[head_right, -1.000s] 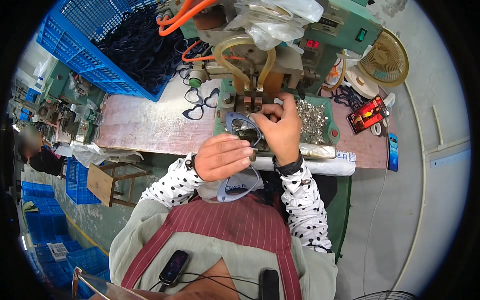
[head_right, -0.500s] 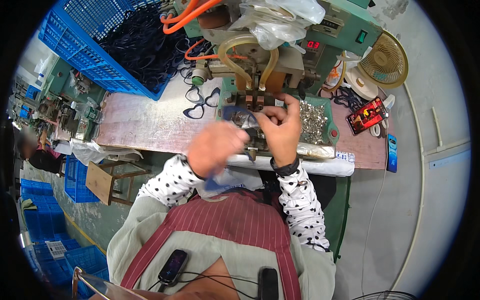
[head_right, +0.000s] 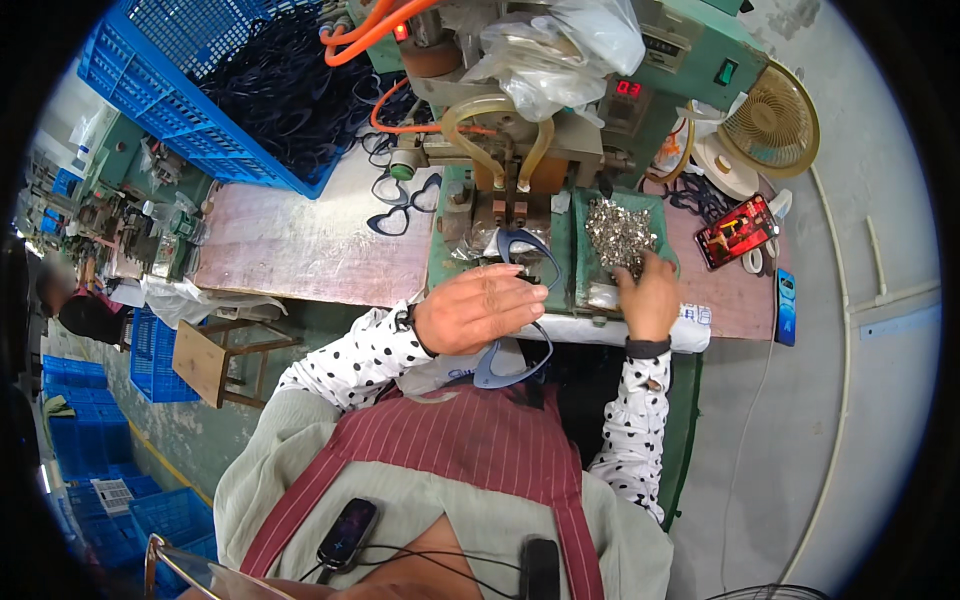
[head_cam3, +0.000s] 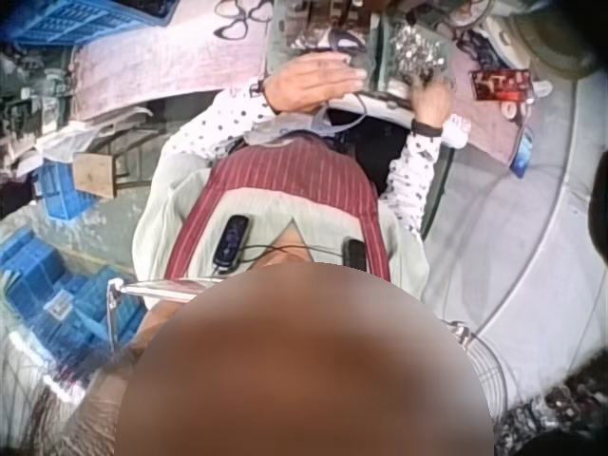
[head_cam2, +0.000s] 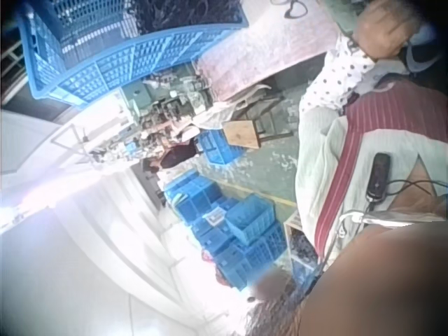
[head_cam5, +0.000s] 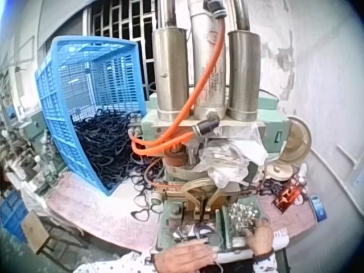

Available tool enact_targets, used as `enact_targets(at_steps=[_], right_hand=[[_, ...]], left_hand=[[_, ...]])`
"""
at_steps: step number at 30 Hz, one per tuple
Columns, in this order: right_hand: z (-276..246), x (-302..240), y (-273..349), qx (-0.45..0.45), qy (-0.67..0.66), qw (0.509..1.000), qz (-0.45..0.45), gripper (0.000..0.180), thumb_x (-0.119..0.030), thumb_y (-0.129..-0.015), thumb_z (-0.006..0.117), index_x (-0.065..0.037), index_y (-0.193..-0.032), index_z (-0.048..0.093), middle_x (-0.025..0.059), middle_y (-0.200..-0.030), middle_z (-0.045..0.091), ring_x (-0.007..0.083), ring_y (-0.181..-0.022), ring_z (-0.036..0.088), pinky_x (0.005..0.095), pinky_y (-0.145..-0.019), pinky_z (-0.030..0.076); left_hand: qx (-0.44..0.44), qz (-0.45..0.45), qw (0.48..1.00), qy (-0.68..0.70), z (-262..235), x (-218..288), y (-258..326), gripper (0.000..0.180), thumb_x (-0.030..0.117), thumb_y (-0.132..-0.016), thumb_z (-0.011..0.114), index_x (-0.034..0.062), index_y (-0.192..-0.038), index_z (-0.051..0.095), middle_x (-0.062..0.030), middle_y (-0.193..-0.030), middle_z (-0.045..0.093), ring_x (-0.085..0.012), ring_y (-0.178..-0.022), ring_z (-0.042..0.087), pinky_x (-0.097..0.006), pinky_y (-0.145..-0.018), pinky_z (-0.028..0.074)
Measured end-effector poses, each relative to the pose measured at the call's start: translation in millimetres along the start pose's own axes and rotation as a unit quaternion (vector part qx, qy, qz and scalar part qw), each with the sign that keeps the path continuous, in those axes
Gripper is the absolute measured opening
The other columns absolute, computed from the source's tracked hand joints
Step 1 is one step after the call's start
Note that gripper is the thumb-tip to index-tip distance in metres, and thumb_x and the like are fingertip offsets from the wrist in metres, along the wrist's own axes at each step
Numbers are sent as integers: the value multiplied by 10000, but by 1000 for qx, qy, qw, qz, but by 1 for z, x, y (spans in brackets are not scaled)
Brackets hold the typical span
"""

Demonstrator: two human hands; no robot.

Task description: The person repeatedly picks up dark plastic eyeglass frames and small metal components, inserts the components into the frames, and places the assembled units on the work surface. The process is repeated continuously throughout the clip.

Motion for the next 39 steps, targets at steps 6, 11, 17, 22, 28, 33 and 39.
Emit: enact_targets(at_steps=[6, 11, 17, 22, 28, 33, 39], right_hand=[[19, 9, -10, 34, -83, 996, 5, 139, -185, -837, 668, -48, -843, 643, 138, -852, 631, 347, -825, 610, 435, -705, 476], [11, 17, -8, 74, -139, 987, 32, 142, -183, -900, 599, -43, -901, 620, 158, -852, 665, 366, -782, 632, 437, -686, 481], [13, 22, -6, 112, -161, 980, 38, 150, -187, -917, 589, -48, -967, 619, 154, -837, 675, 334, -747, 653, 415, -655, 490], [10, 27, 0, 105, -192, 972, 87, 160, -184, -928, 589, -53, -1015, 613, 140, -836, 680, 286, -735, 665, 378, -651, 502], [25, 40, -1, 79, -288, 945, 134, 105, -97, -910, 597, -31, -988, 624, 94, -844, 688, 175, -741, 660, 296, -649, 502], [5, 2, -14, 92, -311, 945, 47, 85, -41, -861, 646, -14, -939, 668, 59, -838, 685, 99, -724, 605, 230, -647, 471], [-20, -76, -18, -15, -465, 884, 38, 150, -23, -811, 669, -9, -954, 712, -6, -819, 663, 41, -681, 523, 187, -618, 416]], left_hand=[[-26, -5, 1000, -16, -3, 5, -5, 342, 75, -830, 634, 21, -1167, 610, -144, -1193, 631, -259, -1086, 620, -448, -1003, 463], [13, -70, 990, -120, -36, -48, 51, 323, 179, -792, 682, 75, -1094, 630, -97, -1099, 647, -275, -980, 615, -429, -903, 451], [-195, -382, 826, -365, -69, -159, 215, 394, 371, -805, 667, 140, -1124, 658, -121, -1418, 431, -371, -1232, 404, -504, -995, 314], [-215, -333, 878, -268, -77, -68, 236, 447, 395, -747, 691, 204, -1147, 639, -73, -1433, 436, -346, -1231, 424, -501, -1011, 303], [-92, -328, 910, -238, -97, -51, 236, 272, 53, -773, 611, 116, -1037, 633, -90, -1232, 592, -320, -1117, 518, -460, -962, 361], [232, -532, 808, -99, -119, -128, 224, 146, 130, -914, 596, 14, -1003, 590, -159, -879, 635, -282, -763, 611, -336, -679, 475], [207, -562, 787, -149, -64, -154, 240, 126, 135, -935, 589, 16, -955, 552, -89, -650, 605, -151, -534, 594, -302, -510, 462]])
Point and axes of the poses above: each hand's wrist, its own y-axis away from the middle knuckle, its own z-axis out of the palm, x = y × z, the point moved 9 cm from there along -y, towards the middle knuckle
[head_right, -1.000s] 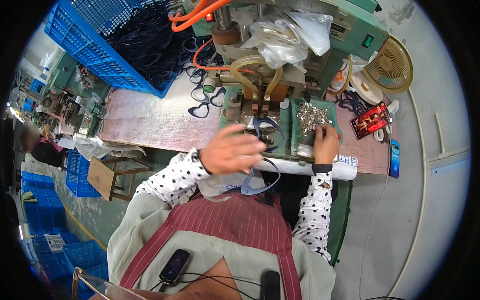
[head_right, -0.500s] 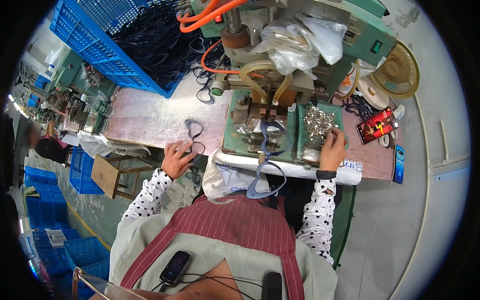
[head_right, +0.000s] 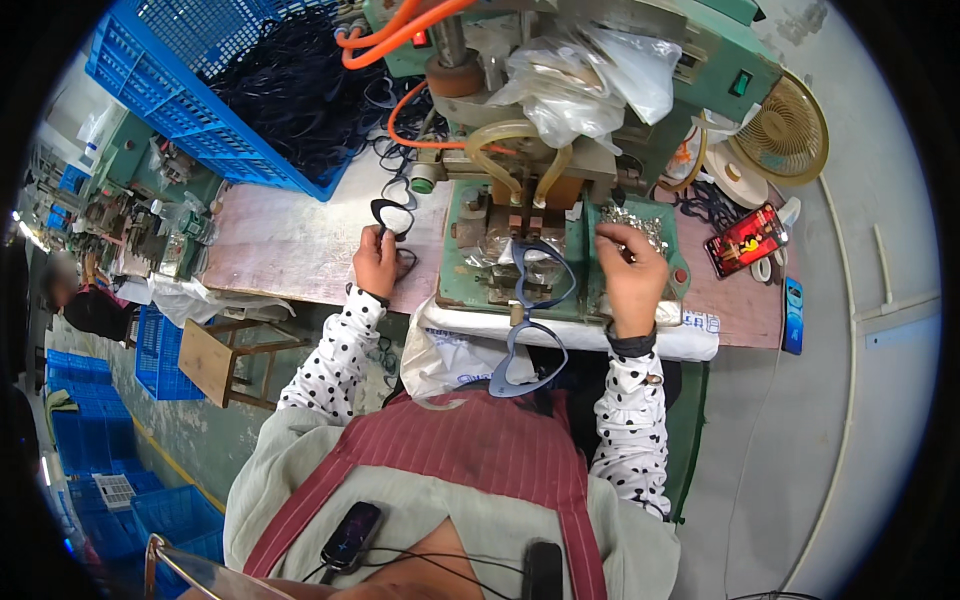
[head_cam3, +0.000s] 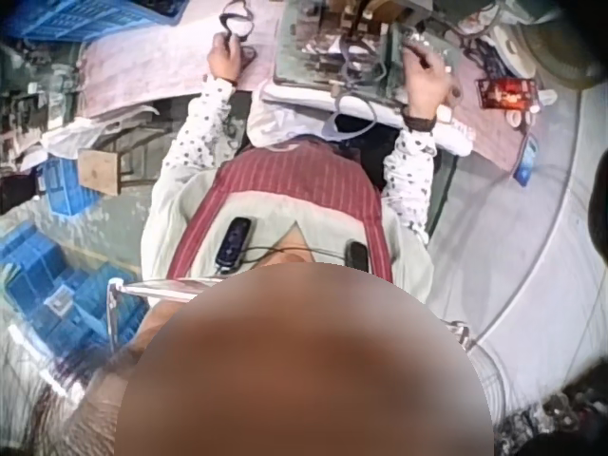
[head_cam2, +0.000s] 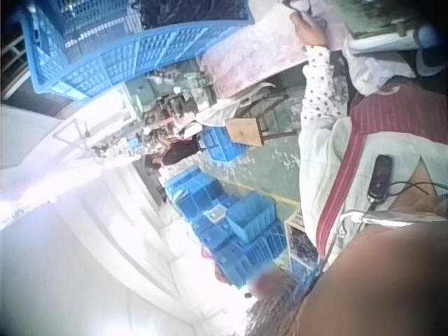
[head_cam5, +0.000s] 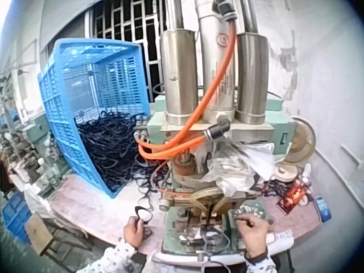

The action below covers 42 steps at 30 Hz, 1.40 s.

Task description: The person repeatedly picks up dark plastic eyeglass frames and small metal components, inserts the components into the frames, and places the assembled units on the work surface. The process is repeated continuously throughout the clip.

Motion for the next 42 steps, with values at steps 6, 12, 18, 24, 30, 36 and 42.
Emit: enact_targets(at_steps=[6, 12, 18, 24, 30, 36, 42], right_hand=[[36, -41, 16, -77, -34, 996, 24, 231, -22, -765, 708, -23, -993, 672, -19, -802, 642, 18, -594, 395, 186, -533, 322], [46, -37, 18, -78, -77, 993, 53, 380, -39, -725, 747, -36, -1060, 567, 19, -817, 678, 4, -606, 432, 182, -520, 324], [54, -44, 10, -72, -87, 992, 55, 405, -29, -719, 749, -7, -1064, 538, 43, -796, 670, 35, -638, 517, 196, -551, 399], [59, -45, 12, -61, -166, 983, 56, 443, -7, -734, 729, 18, -1111, 497, 75, -813, 669, 69, -708, 576, 218, -633, 462], [-29, 26, -13, 101, 102, 990, -13, 388, -46, -790, 676, -46, -1158, 552, 85, -872, 715, 149, -767, 662, 276, -689, 506], [-81, 88, 5, 55, 207, 976, 44, 236, -133, -807, 684, -50, -1023, 637, 107, -796, 696, 247, -700, 669, 339, -645, 502], [-38, 72, 9, -21, 471, 881, -34, 295, -212, -790, 714, -58, -1031, 643, 148, -906, 643, 352, -841, 621, 423, -718, 487]], left_hand=[[-77, 449, 889, 50, -10, 229, 47, 395, 26, -669, 625, 109, -1055, 637, -33, -1004, 678, -209, -897, 626, -422, -882, 424], [-127, 555, 812, 129, 14, 283, 81, 397, 106, -755, 637, 40, -1147, 628, -70, -986, 674, -215, -839, 626, -364, -832, 488], [-191, 593, 770, 139, 8, 286, 92, 353, 54, -759, 672, 24, -1110, 647, -105, -1004, 689, -239, -828, 642, -383, -819, 506], [-193, 613, 744, 185, 0, 293, 93, 328, 56, -800, 623, 24, -1125, 634, -108, -1028, 678, -251, -882, 646, -396, -863, 498], [-276, 606, 712, 222, 33, 287, 88, 361, 25, -791, 599, -5, -1150, 613, -120, -1124, 644, -283, -983, 621, -459, -937, 480], [-259, 598, 723, 229, 35, 281, 90, 388, 1, -770, 593, -18, -1158, 605, -120, -1136, 639, -269, -939, 604, -465, -927, 475], [-279, 599, 719, 216, 34, 282, 89, 363, 16, -791, 600, -9, -1153, 609, -120, -1152, 634, -267, -949, 609, -458, -930, 471]])
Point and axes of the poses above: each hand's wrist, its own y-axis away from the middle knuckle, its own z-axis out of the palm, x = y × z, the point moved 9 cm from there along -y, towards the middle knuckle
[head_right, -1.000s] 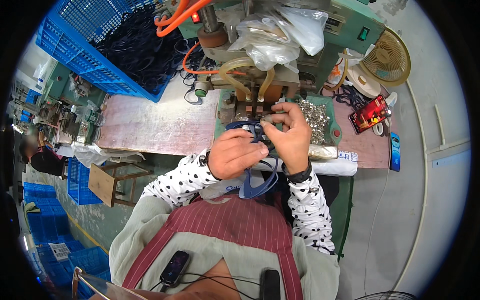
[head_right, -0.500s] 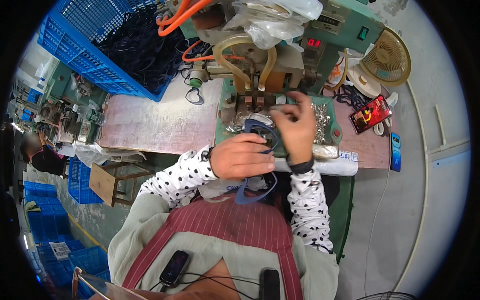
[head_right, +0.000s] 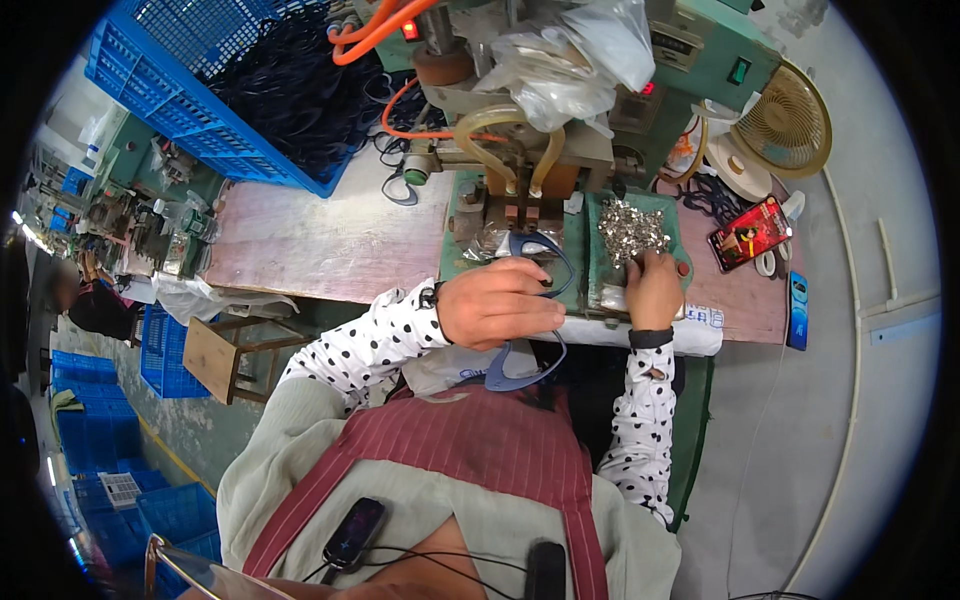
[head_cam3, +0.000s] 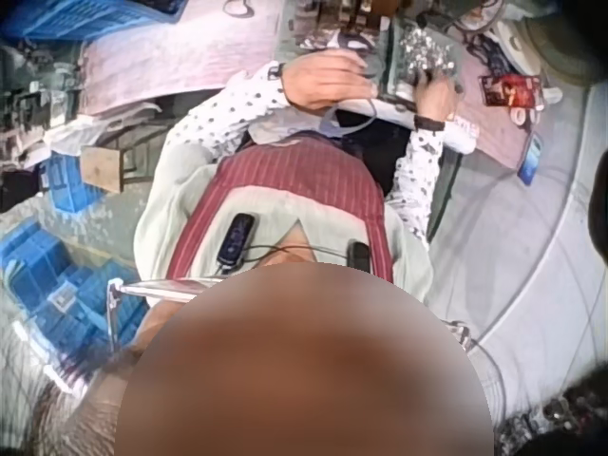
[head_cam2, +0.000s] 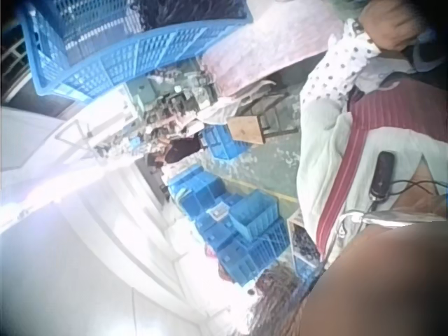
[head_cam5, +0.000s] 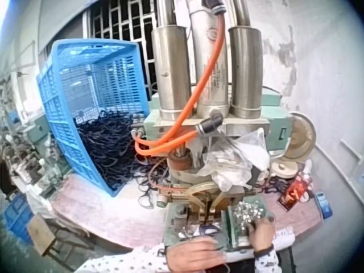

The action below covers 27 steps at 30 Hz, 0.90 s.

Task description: The person repeatedly picks up dark plastic eyeglass frames and small metal components, inserts the components into the frames, and places the assembled units on the work surface. The process is repeated continuously throughout the clip.

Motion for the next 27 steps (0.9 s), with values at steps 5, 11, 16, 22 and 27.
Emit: enact_targets(at_steps=[5, 11, 16, 22, 27], right_hand=[[10, 18, -9, 34, -78, 996, 22, 267, -233, -796, 714, -84, -1010, 658, 124, -966, 611, 325, -871, 609, 413, -725, 485], [1, 1, -5, 59, -59, 996, 7, 178, -237, -799, 712, -84, -870, 654, 107, -881, 604, 331, -821, 598, 406, -699, 474], [-2, 12, -6, 89, -166, 981, 41, 119, -164, -816, 668, -59, -867, 644, 118, -821, 639, 296, -760, 619, 372, -672, 478], [0, 22, -3, 109, -225, 965, 75, 86, -119, -847, 627, -60, -906, 647, 125, -818, 677, 286, -743, 656, 366, -660, 499], [-4, 17, -3, 121, -159, 979, 48, 123, -112, -853, 630, -78, -965, 666, 130, -866, 688, 320, -767, 658, 383, -676, 506]], left_hand=[[16, 8, 995, -99, -18, -1, 10, 383, 194, -792, 655, 40, -1142, 622, -114, -1169, 628, -275, -1034, 608, -482, -949, 432], [94, -306, 855, -409, -94, -129, 150, 295, 31, -709, 604, 139, -979, 656, -87, -1154, 582, -292, -1050, 528, -432, -880, 390], [-276, -465, 706, -456, -79, -221, 230, 222, 194, -856, 569, 228, -1031, 700, -38, -1551, 230, -333, -1395, 246, -601, -1079, 199], [-146, -300, 775, -536, -112, -198, 191, 159, 175, -778, 610, 217, -912, 684, 10, -1366, 486, -230, -1321, 370, -534, -1070, 201], [-13, -207, 730, -651, -162, -114, 153, 173, 201, -724, 719, 284, -873, 692, 30, -1263, 588, -205, -1209, 451, -423, -1015, 270]])
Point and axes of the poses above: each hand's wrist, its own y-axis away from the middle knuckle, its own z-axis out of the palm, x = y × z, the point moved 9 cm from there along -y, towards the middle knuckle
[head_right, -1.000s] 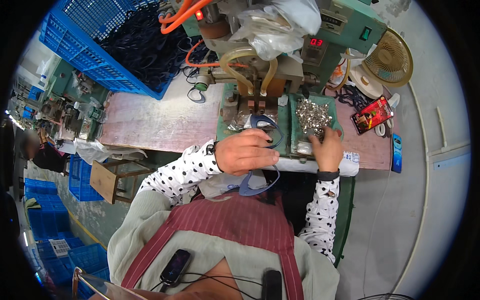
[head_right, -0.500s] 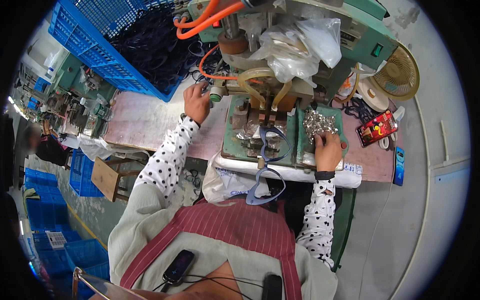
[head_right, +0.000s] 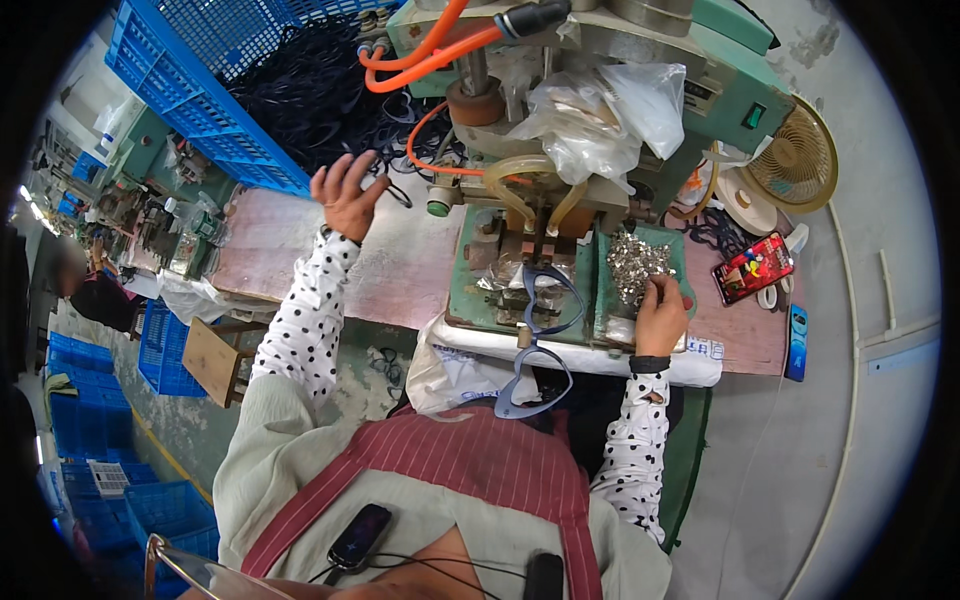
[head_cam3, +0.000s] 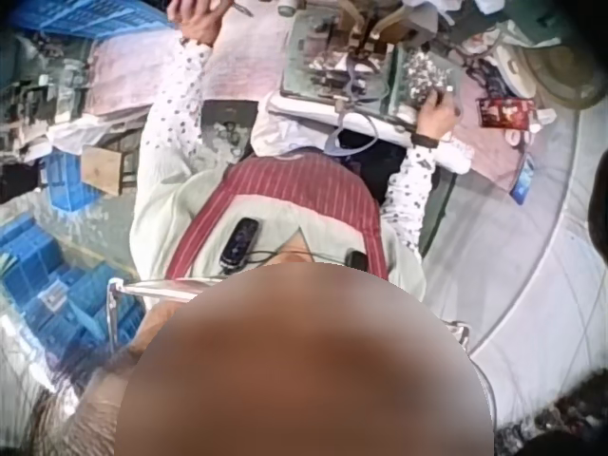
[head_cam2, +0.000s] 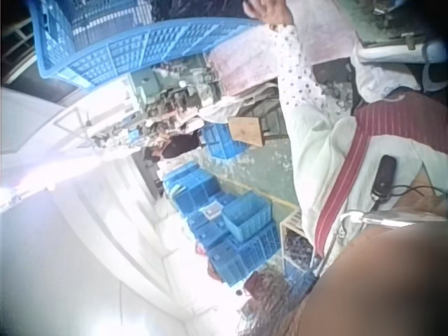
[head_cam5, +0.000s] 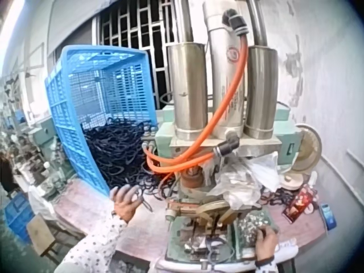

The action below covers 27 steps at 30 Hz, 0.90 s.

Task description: The person repeatedly picks up dark plastic eyeglass frames and small metal components, inserts the components into the frames, and places the assembled units on the work surface. The process is repeated continuously throughout the clip.

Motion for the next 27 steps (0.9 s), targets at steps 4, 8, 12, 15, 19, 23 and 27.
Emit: enact_targets(at_steps=[4, 8, 12, 15, 19, 23, 27], right_hand=[[-2, -1, -1, -8, -12, 1000, 4, 123, -121, -833, 656, -83, -946, 687, 122, -843, 688, 310, -755, 661, 376, -673, 503], [-1, -13, -8, -19, -95, 995, 20, 102, -112, -795, 699, -62, -884, 701, 97, -842, 696, 244, -731, 653, 320, -688, 495], [-8, -85, -6, -73, -285, 955, 32, 131, -24, -798, 670, -20, -923, 709, 37, -822, 679, 107, -687, 585, 237, -641, 457], [-12, -131, 2, -144, -326, 934, 20, 149, -20, -790, 671, -15, -933, 711, -18, -799, 651, 31, -603, 460, 194, -558, 380], [0, -158, 12, -200, -337, 920, 22, 233, -53, -758, 705, -13, -984, 670, -1, -803, 662, 35, -581, 455, 209, -526, 364], [9, -158, 9, -184, -369, 910, 47, 343, -50, -741, 718, -6, -1051, 577, 46, -819, 681, 69, -638, 550, 225, -569, 426], [9, -170, 3, -194, -376, 903, 70, 474, -34, -718, 734, 17, -1113, 477, 104, -803, 682, 87, -670, 588, 239, -609, 465]], left_hand=[[107, 26, 992, 60, -61, -4, -1, 267, 250, -674, 802, 297, -927, 727, 6, -1232, 580, -227, -1172, 448, -403, -963, 343], [136, 32, 982, 129, -102, 4, -8, 243, 217, -714, 779, 282, -941, 720, 0, -1254, 560, -227, -1185, 458, -397, -965, 357], [139, -121, 910, 372, -109, -16, -16, 114, 187, -846, 690, 104, -917, 656, -135, -1185, 604, -324, -1080, 583, -474, -977, 398], [148, -101, 855, 486, -130, 2, -37, 209, 193, -986, 493, 38, -856, 442, -226, -1026, 633, -377, -942, 644, -550, -958, 432], [136, -44, 759, 635, -140, 47, -36, 305, 293, -966, 544, 54, -796, 463, -177, -950, 678, -320, -857, 665, -463, -802, 508], [84, 52, 807, 583, -154, 97, -49, 154, 98, -822, 661, 73, -857, 513, -121, -1027, 665, -267, -864, 646, -439, -790, 512], [90, 85, 790, 600, -154, 127, -43, 258, 43, -766, 679, 68, -990, 554, -119, -1094, 646, -275, -927, 624, -454, -863, 475]])
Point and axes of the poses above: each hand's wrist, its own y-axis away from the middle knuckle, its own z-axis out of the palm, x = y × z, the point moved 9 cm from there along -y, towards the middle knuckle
